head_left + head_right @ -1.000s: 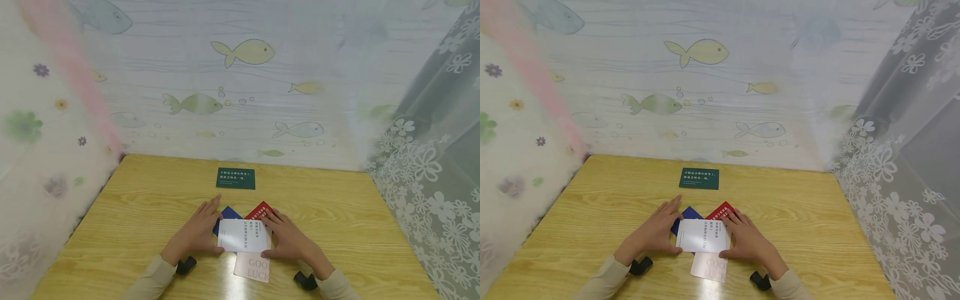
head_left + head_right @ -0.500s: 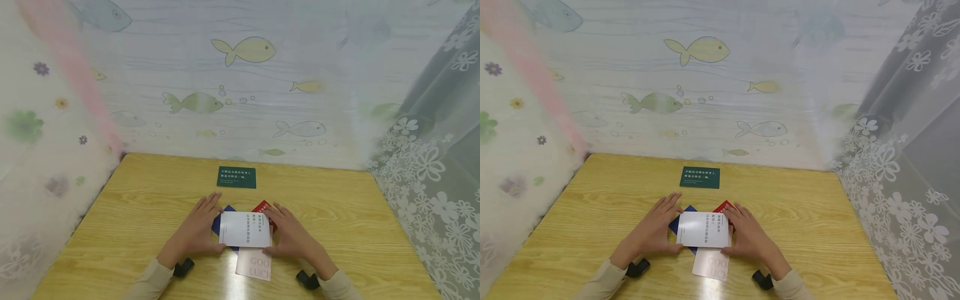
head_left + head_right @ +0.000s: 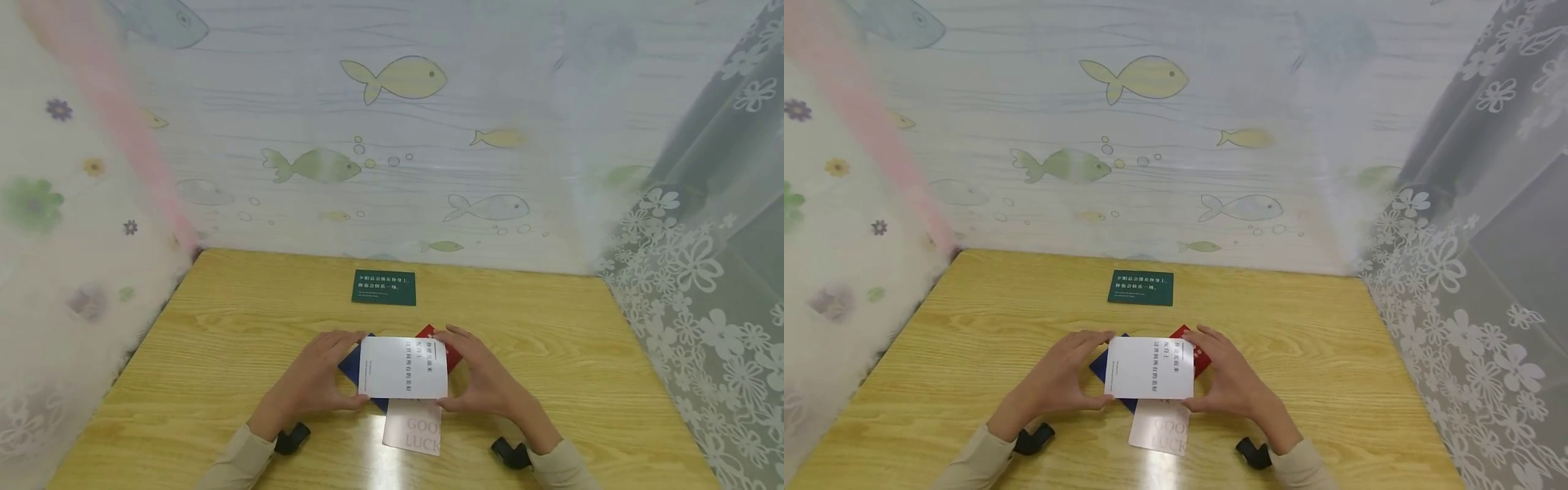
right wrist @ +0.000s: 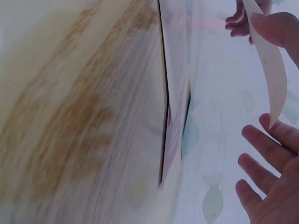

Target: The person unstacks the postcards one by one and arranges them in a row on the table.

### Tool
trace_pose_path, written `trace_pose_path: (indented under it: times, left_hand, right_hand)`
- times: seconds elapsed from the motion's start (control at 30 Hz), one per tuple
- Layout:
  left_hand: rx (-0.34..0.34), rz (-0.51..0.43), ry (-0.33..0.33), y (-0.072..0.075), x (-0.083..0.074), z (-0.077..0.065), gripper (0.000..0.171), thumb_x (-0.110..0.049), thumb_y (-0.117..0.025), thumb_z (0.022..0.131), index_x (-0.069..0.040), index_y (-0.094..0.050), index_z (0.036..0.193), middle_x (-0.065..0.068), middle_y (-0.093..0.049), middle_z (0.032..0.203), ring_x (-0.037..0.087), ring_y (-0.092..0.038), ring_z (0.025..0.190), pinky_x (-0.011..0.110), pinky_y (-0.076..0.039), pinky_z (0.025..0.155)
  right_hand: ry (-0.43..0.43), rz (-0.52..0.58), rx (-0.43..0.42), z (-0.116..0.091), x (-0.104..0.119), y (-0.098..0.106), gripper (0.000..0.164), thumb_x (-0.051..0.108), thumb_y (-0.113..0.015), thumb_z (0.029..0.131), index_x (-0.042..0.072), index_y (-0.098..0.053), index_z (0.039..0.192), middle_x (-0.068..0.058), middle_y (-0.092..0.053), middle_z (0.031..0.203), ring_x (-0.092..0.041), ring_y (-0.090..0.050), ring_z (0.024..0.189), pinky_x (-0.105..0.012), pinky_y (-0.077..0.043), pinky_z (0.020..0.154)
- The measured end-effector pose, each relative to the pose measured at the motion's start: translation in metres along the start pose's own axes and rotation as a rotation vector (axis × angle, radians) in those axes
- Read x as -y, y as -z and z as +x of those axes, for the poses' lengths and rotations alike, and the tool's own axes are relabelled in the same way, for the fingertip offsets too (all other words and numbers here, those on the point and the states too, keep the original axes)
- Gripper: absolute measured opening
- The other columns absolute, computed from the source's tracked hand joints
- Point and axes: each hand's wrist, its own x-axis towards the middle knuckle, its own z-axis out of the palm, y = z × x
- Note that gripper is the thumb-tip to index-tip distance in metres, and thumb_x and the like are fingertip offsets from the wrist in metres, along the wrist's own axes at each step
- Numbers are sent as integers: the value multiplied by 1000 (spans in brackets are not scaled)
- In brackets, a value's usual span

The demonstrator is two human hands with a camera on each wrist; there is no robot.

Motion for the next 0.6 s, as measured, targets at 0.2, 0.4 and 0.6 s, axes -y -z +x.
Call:
trace_pose_path:
  times: [0.2, 0.4, 0.6]
  left_hand:
    - [70, -54, 36, 2, 1, -3, 103, -57, -90, 65, -13, -50, 149, -1, -60, 140, 21, -55, 129, 46, -47, 110]
    - [73, -72, 43, 0, 2, -4, 101, -55, -90, 66, -15, -49, 149, -2, -59, 142, 20, -54, 130, 45, -46, 111]
    - [48, -74, 35, -1, 2, -4, 99, -53, -90, 66, -14, -51, 148, -3, -59, 140, 18, -55, 128, 45, -47, 110]
  right_hand:
    - [-8, 29, 15, -3, 0, 0, 103, 35, -97, 62, 13, -47, 150, -7, -51, 153, -32, -34, 149, -63, -43, 110]
    - [-29, 35, 11, -6, -2, -1, 106, 35, -97, 62, 20, -44, 153, -1, -47, 156, -29, -35, 149, -60, -45, 109]
    - [-47, 47, 14, -8, -3, 0, 106, 34, -97, 63, 26, -42, 153, -3, -47, 156, -28, -34, 149, -60, -42, 112]
